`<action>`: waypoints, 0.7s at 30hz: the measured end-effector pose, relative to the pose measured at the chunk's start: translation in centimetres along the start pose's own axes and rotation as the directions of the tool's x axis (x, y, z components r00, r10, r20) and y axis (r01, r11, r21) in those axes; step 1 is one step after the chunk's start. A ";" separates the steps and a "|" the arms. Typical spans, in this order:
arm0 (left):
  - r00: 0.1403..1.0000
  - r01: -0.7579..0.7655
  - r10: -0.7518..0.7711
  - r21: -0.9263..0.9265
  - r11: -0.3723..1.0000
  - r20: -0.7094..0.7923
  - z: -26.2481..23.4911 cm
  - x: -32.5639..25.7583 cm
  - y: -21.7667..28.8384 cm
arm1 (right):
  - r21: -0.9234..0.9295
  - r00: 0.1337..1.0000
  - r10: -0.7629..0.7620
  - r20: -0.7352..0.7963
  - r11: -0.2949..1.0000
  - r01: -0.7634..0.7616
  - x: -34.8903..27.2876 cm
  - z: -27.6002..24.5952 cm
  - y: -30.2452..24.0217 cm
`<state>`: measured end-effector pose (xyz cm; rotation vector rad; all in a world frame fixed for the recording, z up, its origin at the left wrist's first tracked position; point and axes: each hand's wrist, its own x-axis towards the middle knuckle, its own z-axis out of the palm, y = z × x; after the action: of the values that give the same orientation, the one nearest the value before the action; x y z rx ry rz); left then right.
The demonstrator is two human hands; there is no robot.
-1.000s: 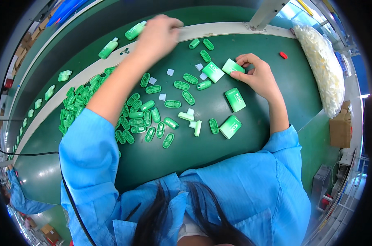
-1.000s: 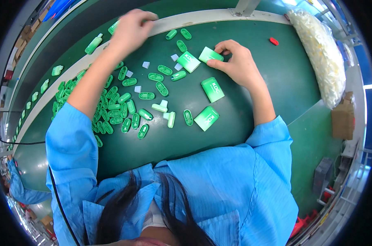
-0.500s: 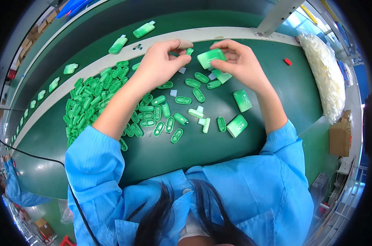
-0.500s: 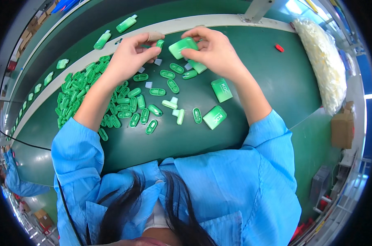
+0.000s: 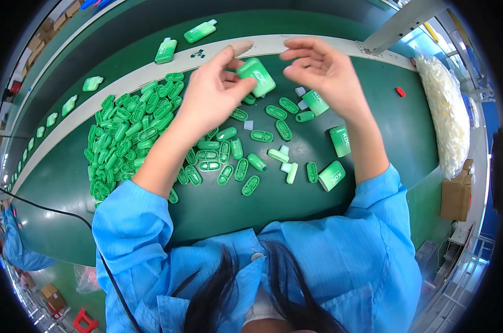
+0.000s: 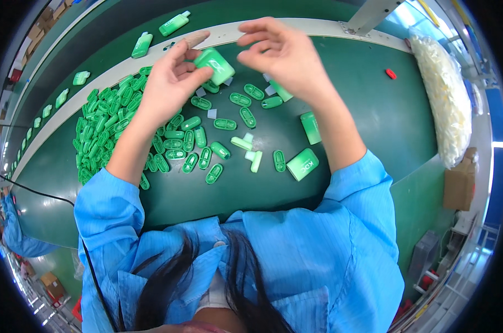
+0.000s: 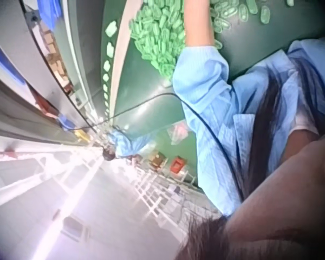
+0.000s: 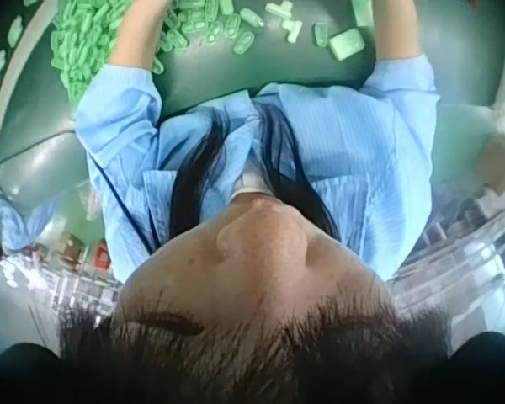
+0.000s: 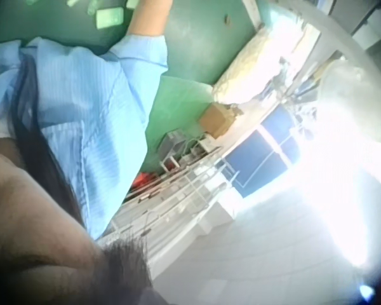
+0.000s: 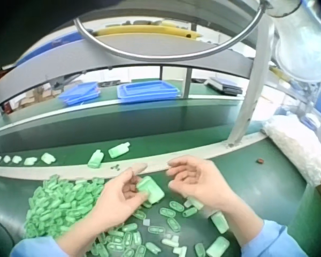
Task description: The person assembles green plastic capsule components by hand on a green workbench. They pick up the two halves of the capsules, press them together to form a complete unit, and place the finished items into a pile.
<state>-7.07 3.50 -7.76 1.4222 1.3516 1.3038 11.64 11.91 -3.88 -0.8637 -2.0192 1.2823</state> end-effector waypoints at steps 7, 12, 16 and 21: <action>0.987 -0.099 0.141 0.402 0.910 -0.075 -1.3 8.4 -2.5 | -0.542 0.986 0.158 -0.060 0.824 -0.165 -3.2 -5.4 2.0; 0.970 -0.056 0.193 0.635 0.770 -0.149 -1.4 12.4 -4.5 | -0.598 0.999 -0.044 -0.017 0.801 0.025 -5.6 -4.2 3.2; 0.923 -0.148 0.371 0.792 0.592 -0.105 -1.6 11.2 -4.7 | -0.530 0.999 0.025 -0.023 0.847 -0.033 -5.6 -3.0 2.5; 0.950 -0.277 0.121 0.596 0.754 0.287 -1.9 5.1 -0.6 | -0.490 0.999 -0.027 -0.039 0.872 0.004 -5.5 -2.4 3.7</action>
<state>-9.53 8.42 -7.18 2.1581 1.5826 0.7768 17.63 10.20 -7.15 -1.0847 -2.3508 0.7298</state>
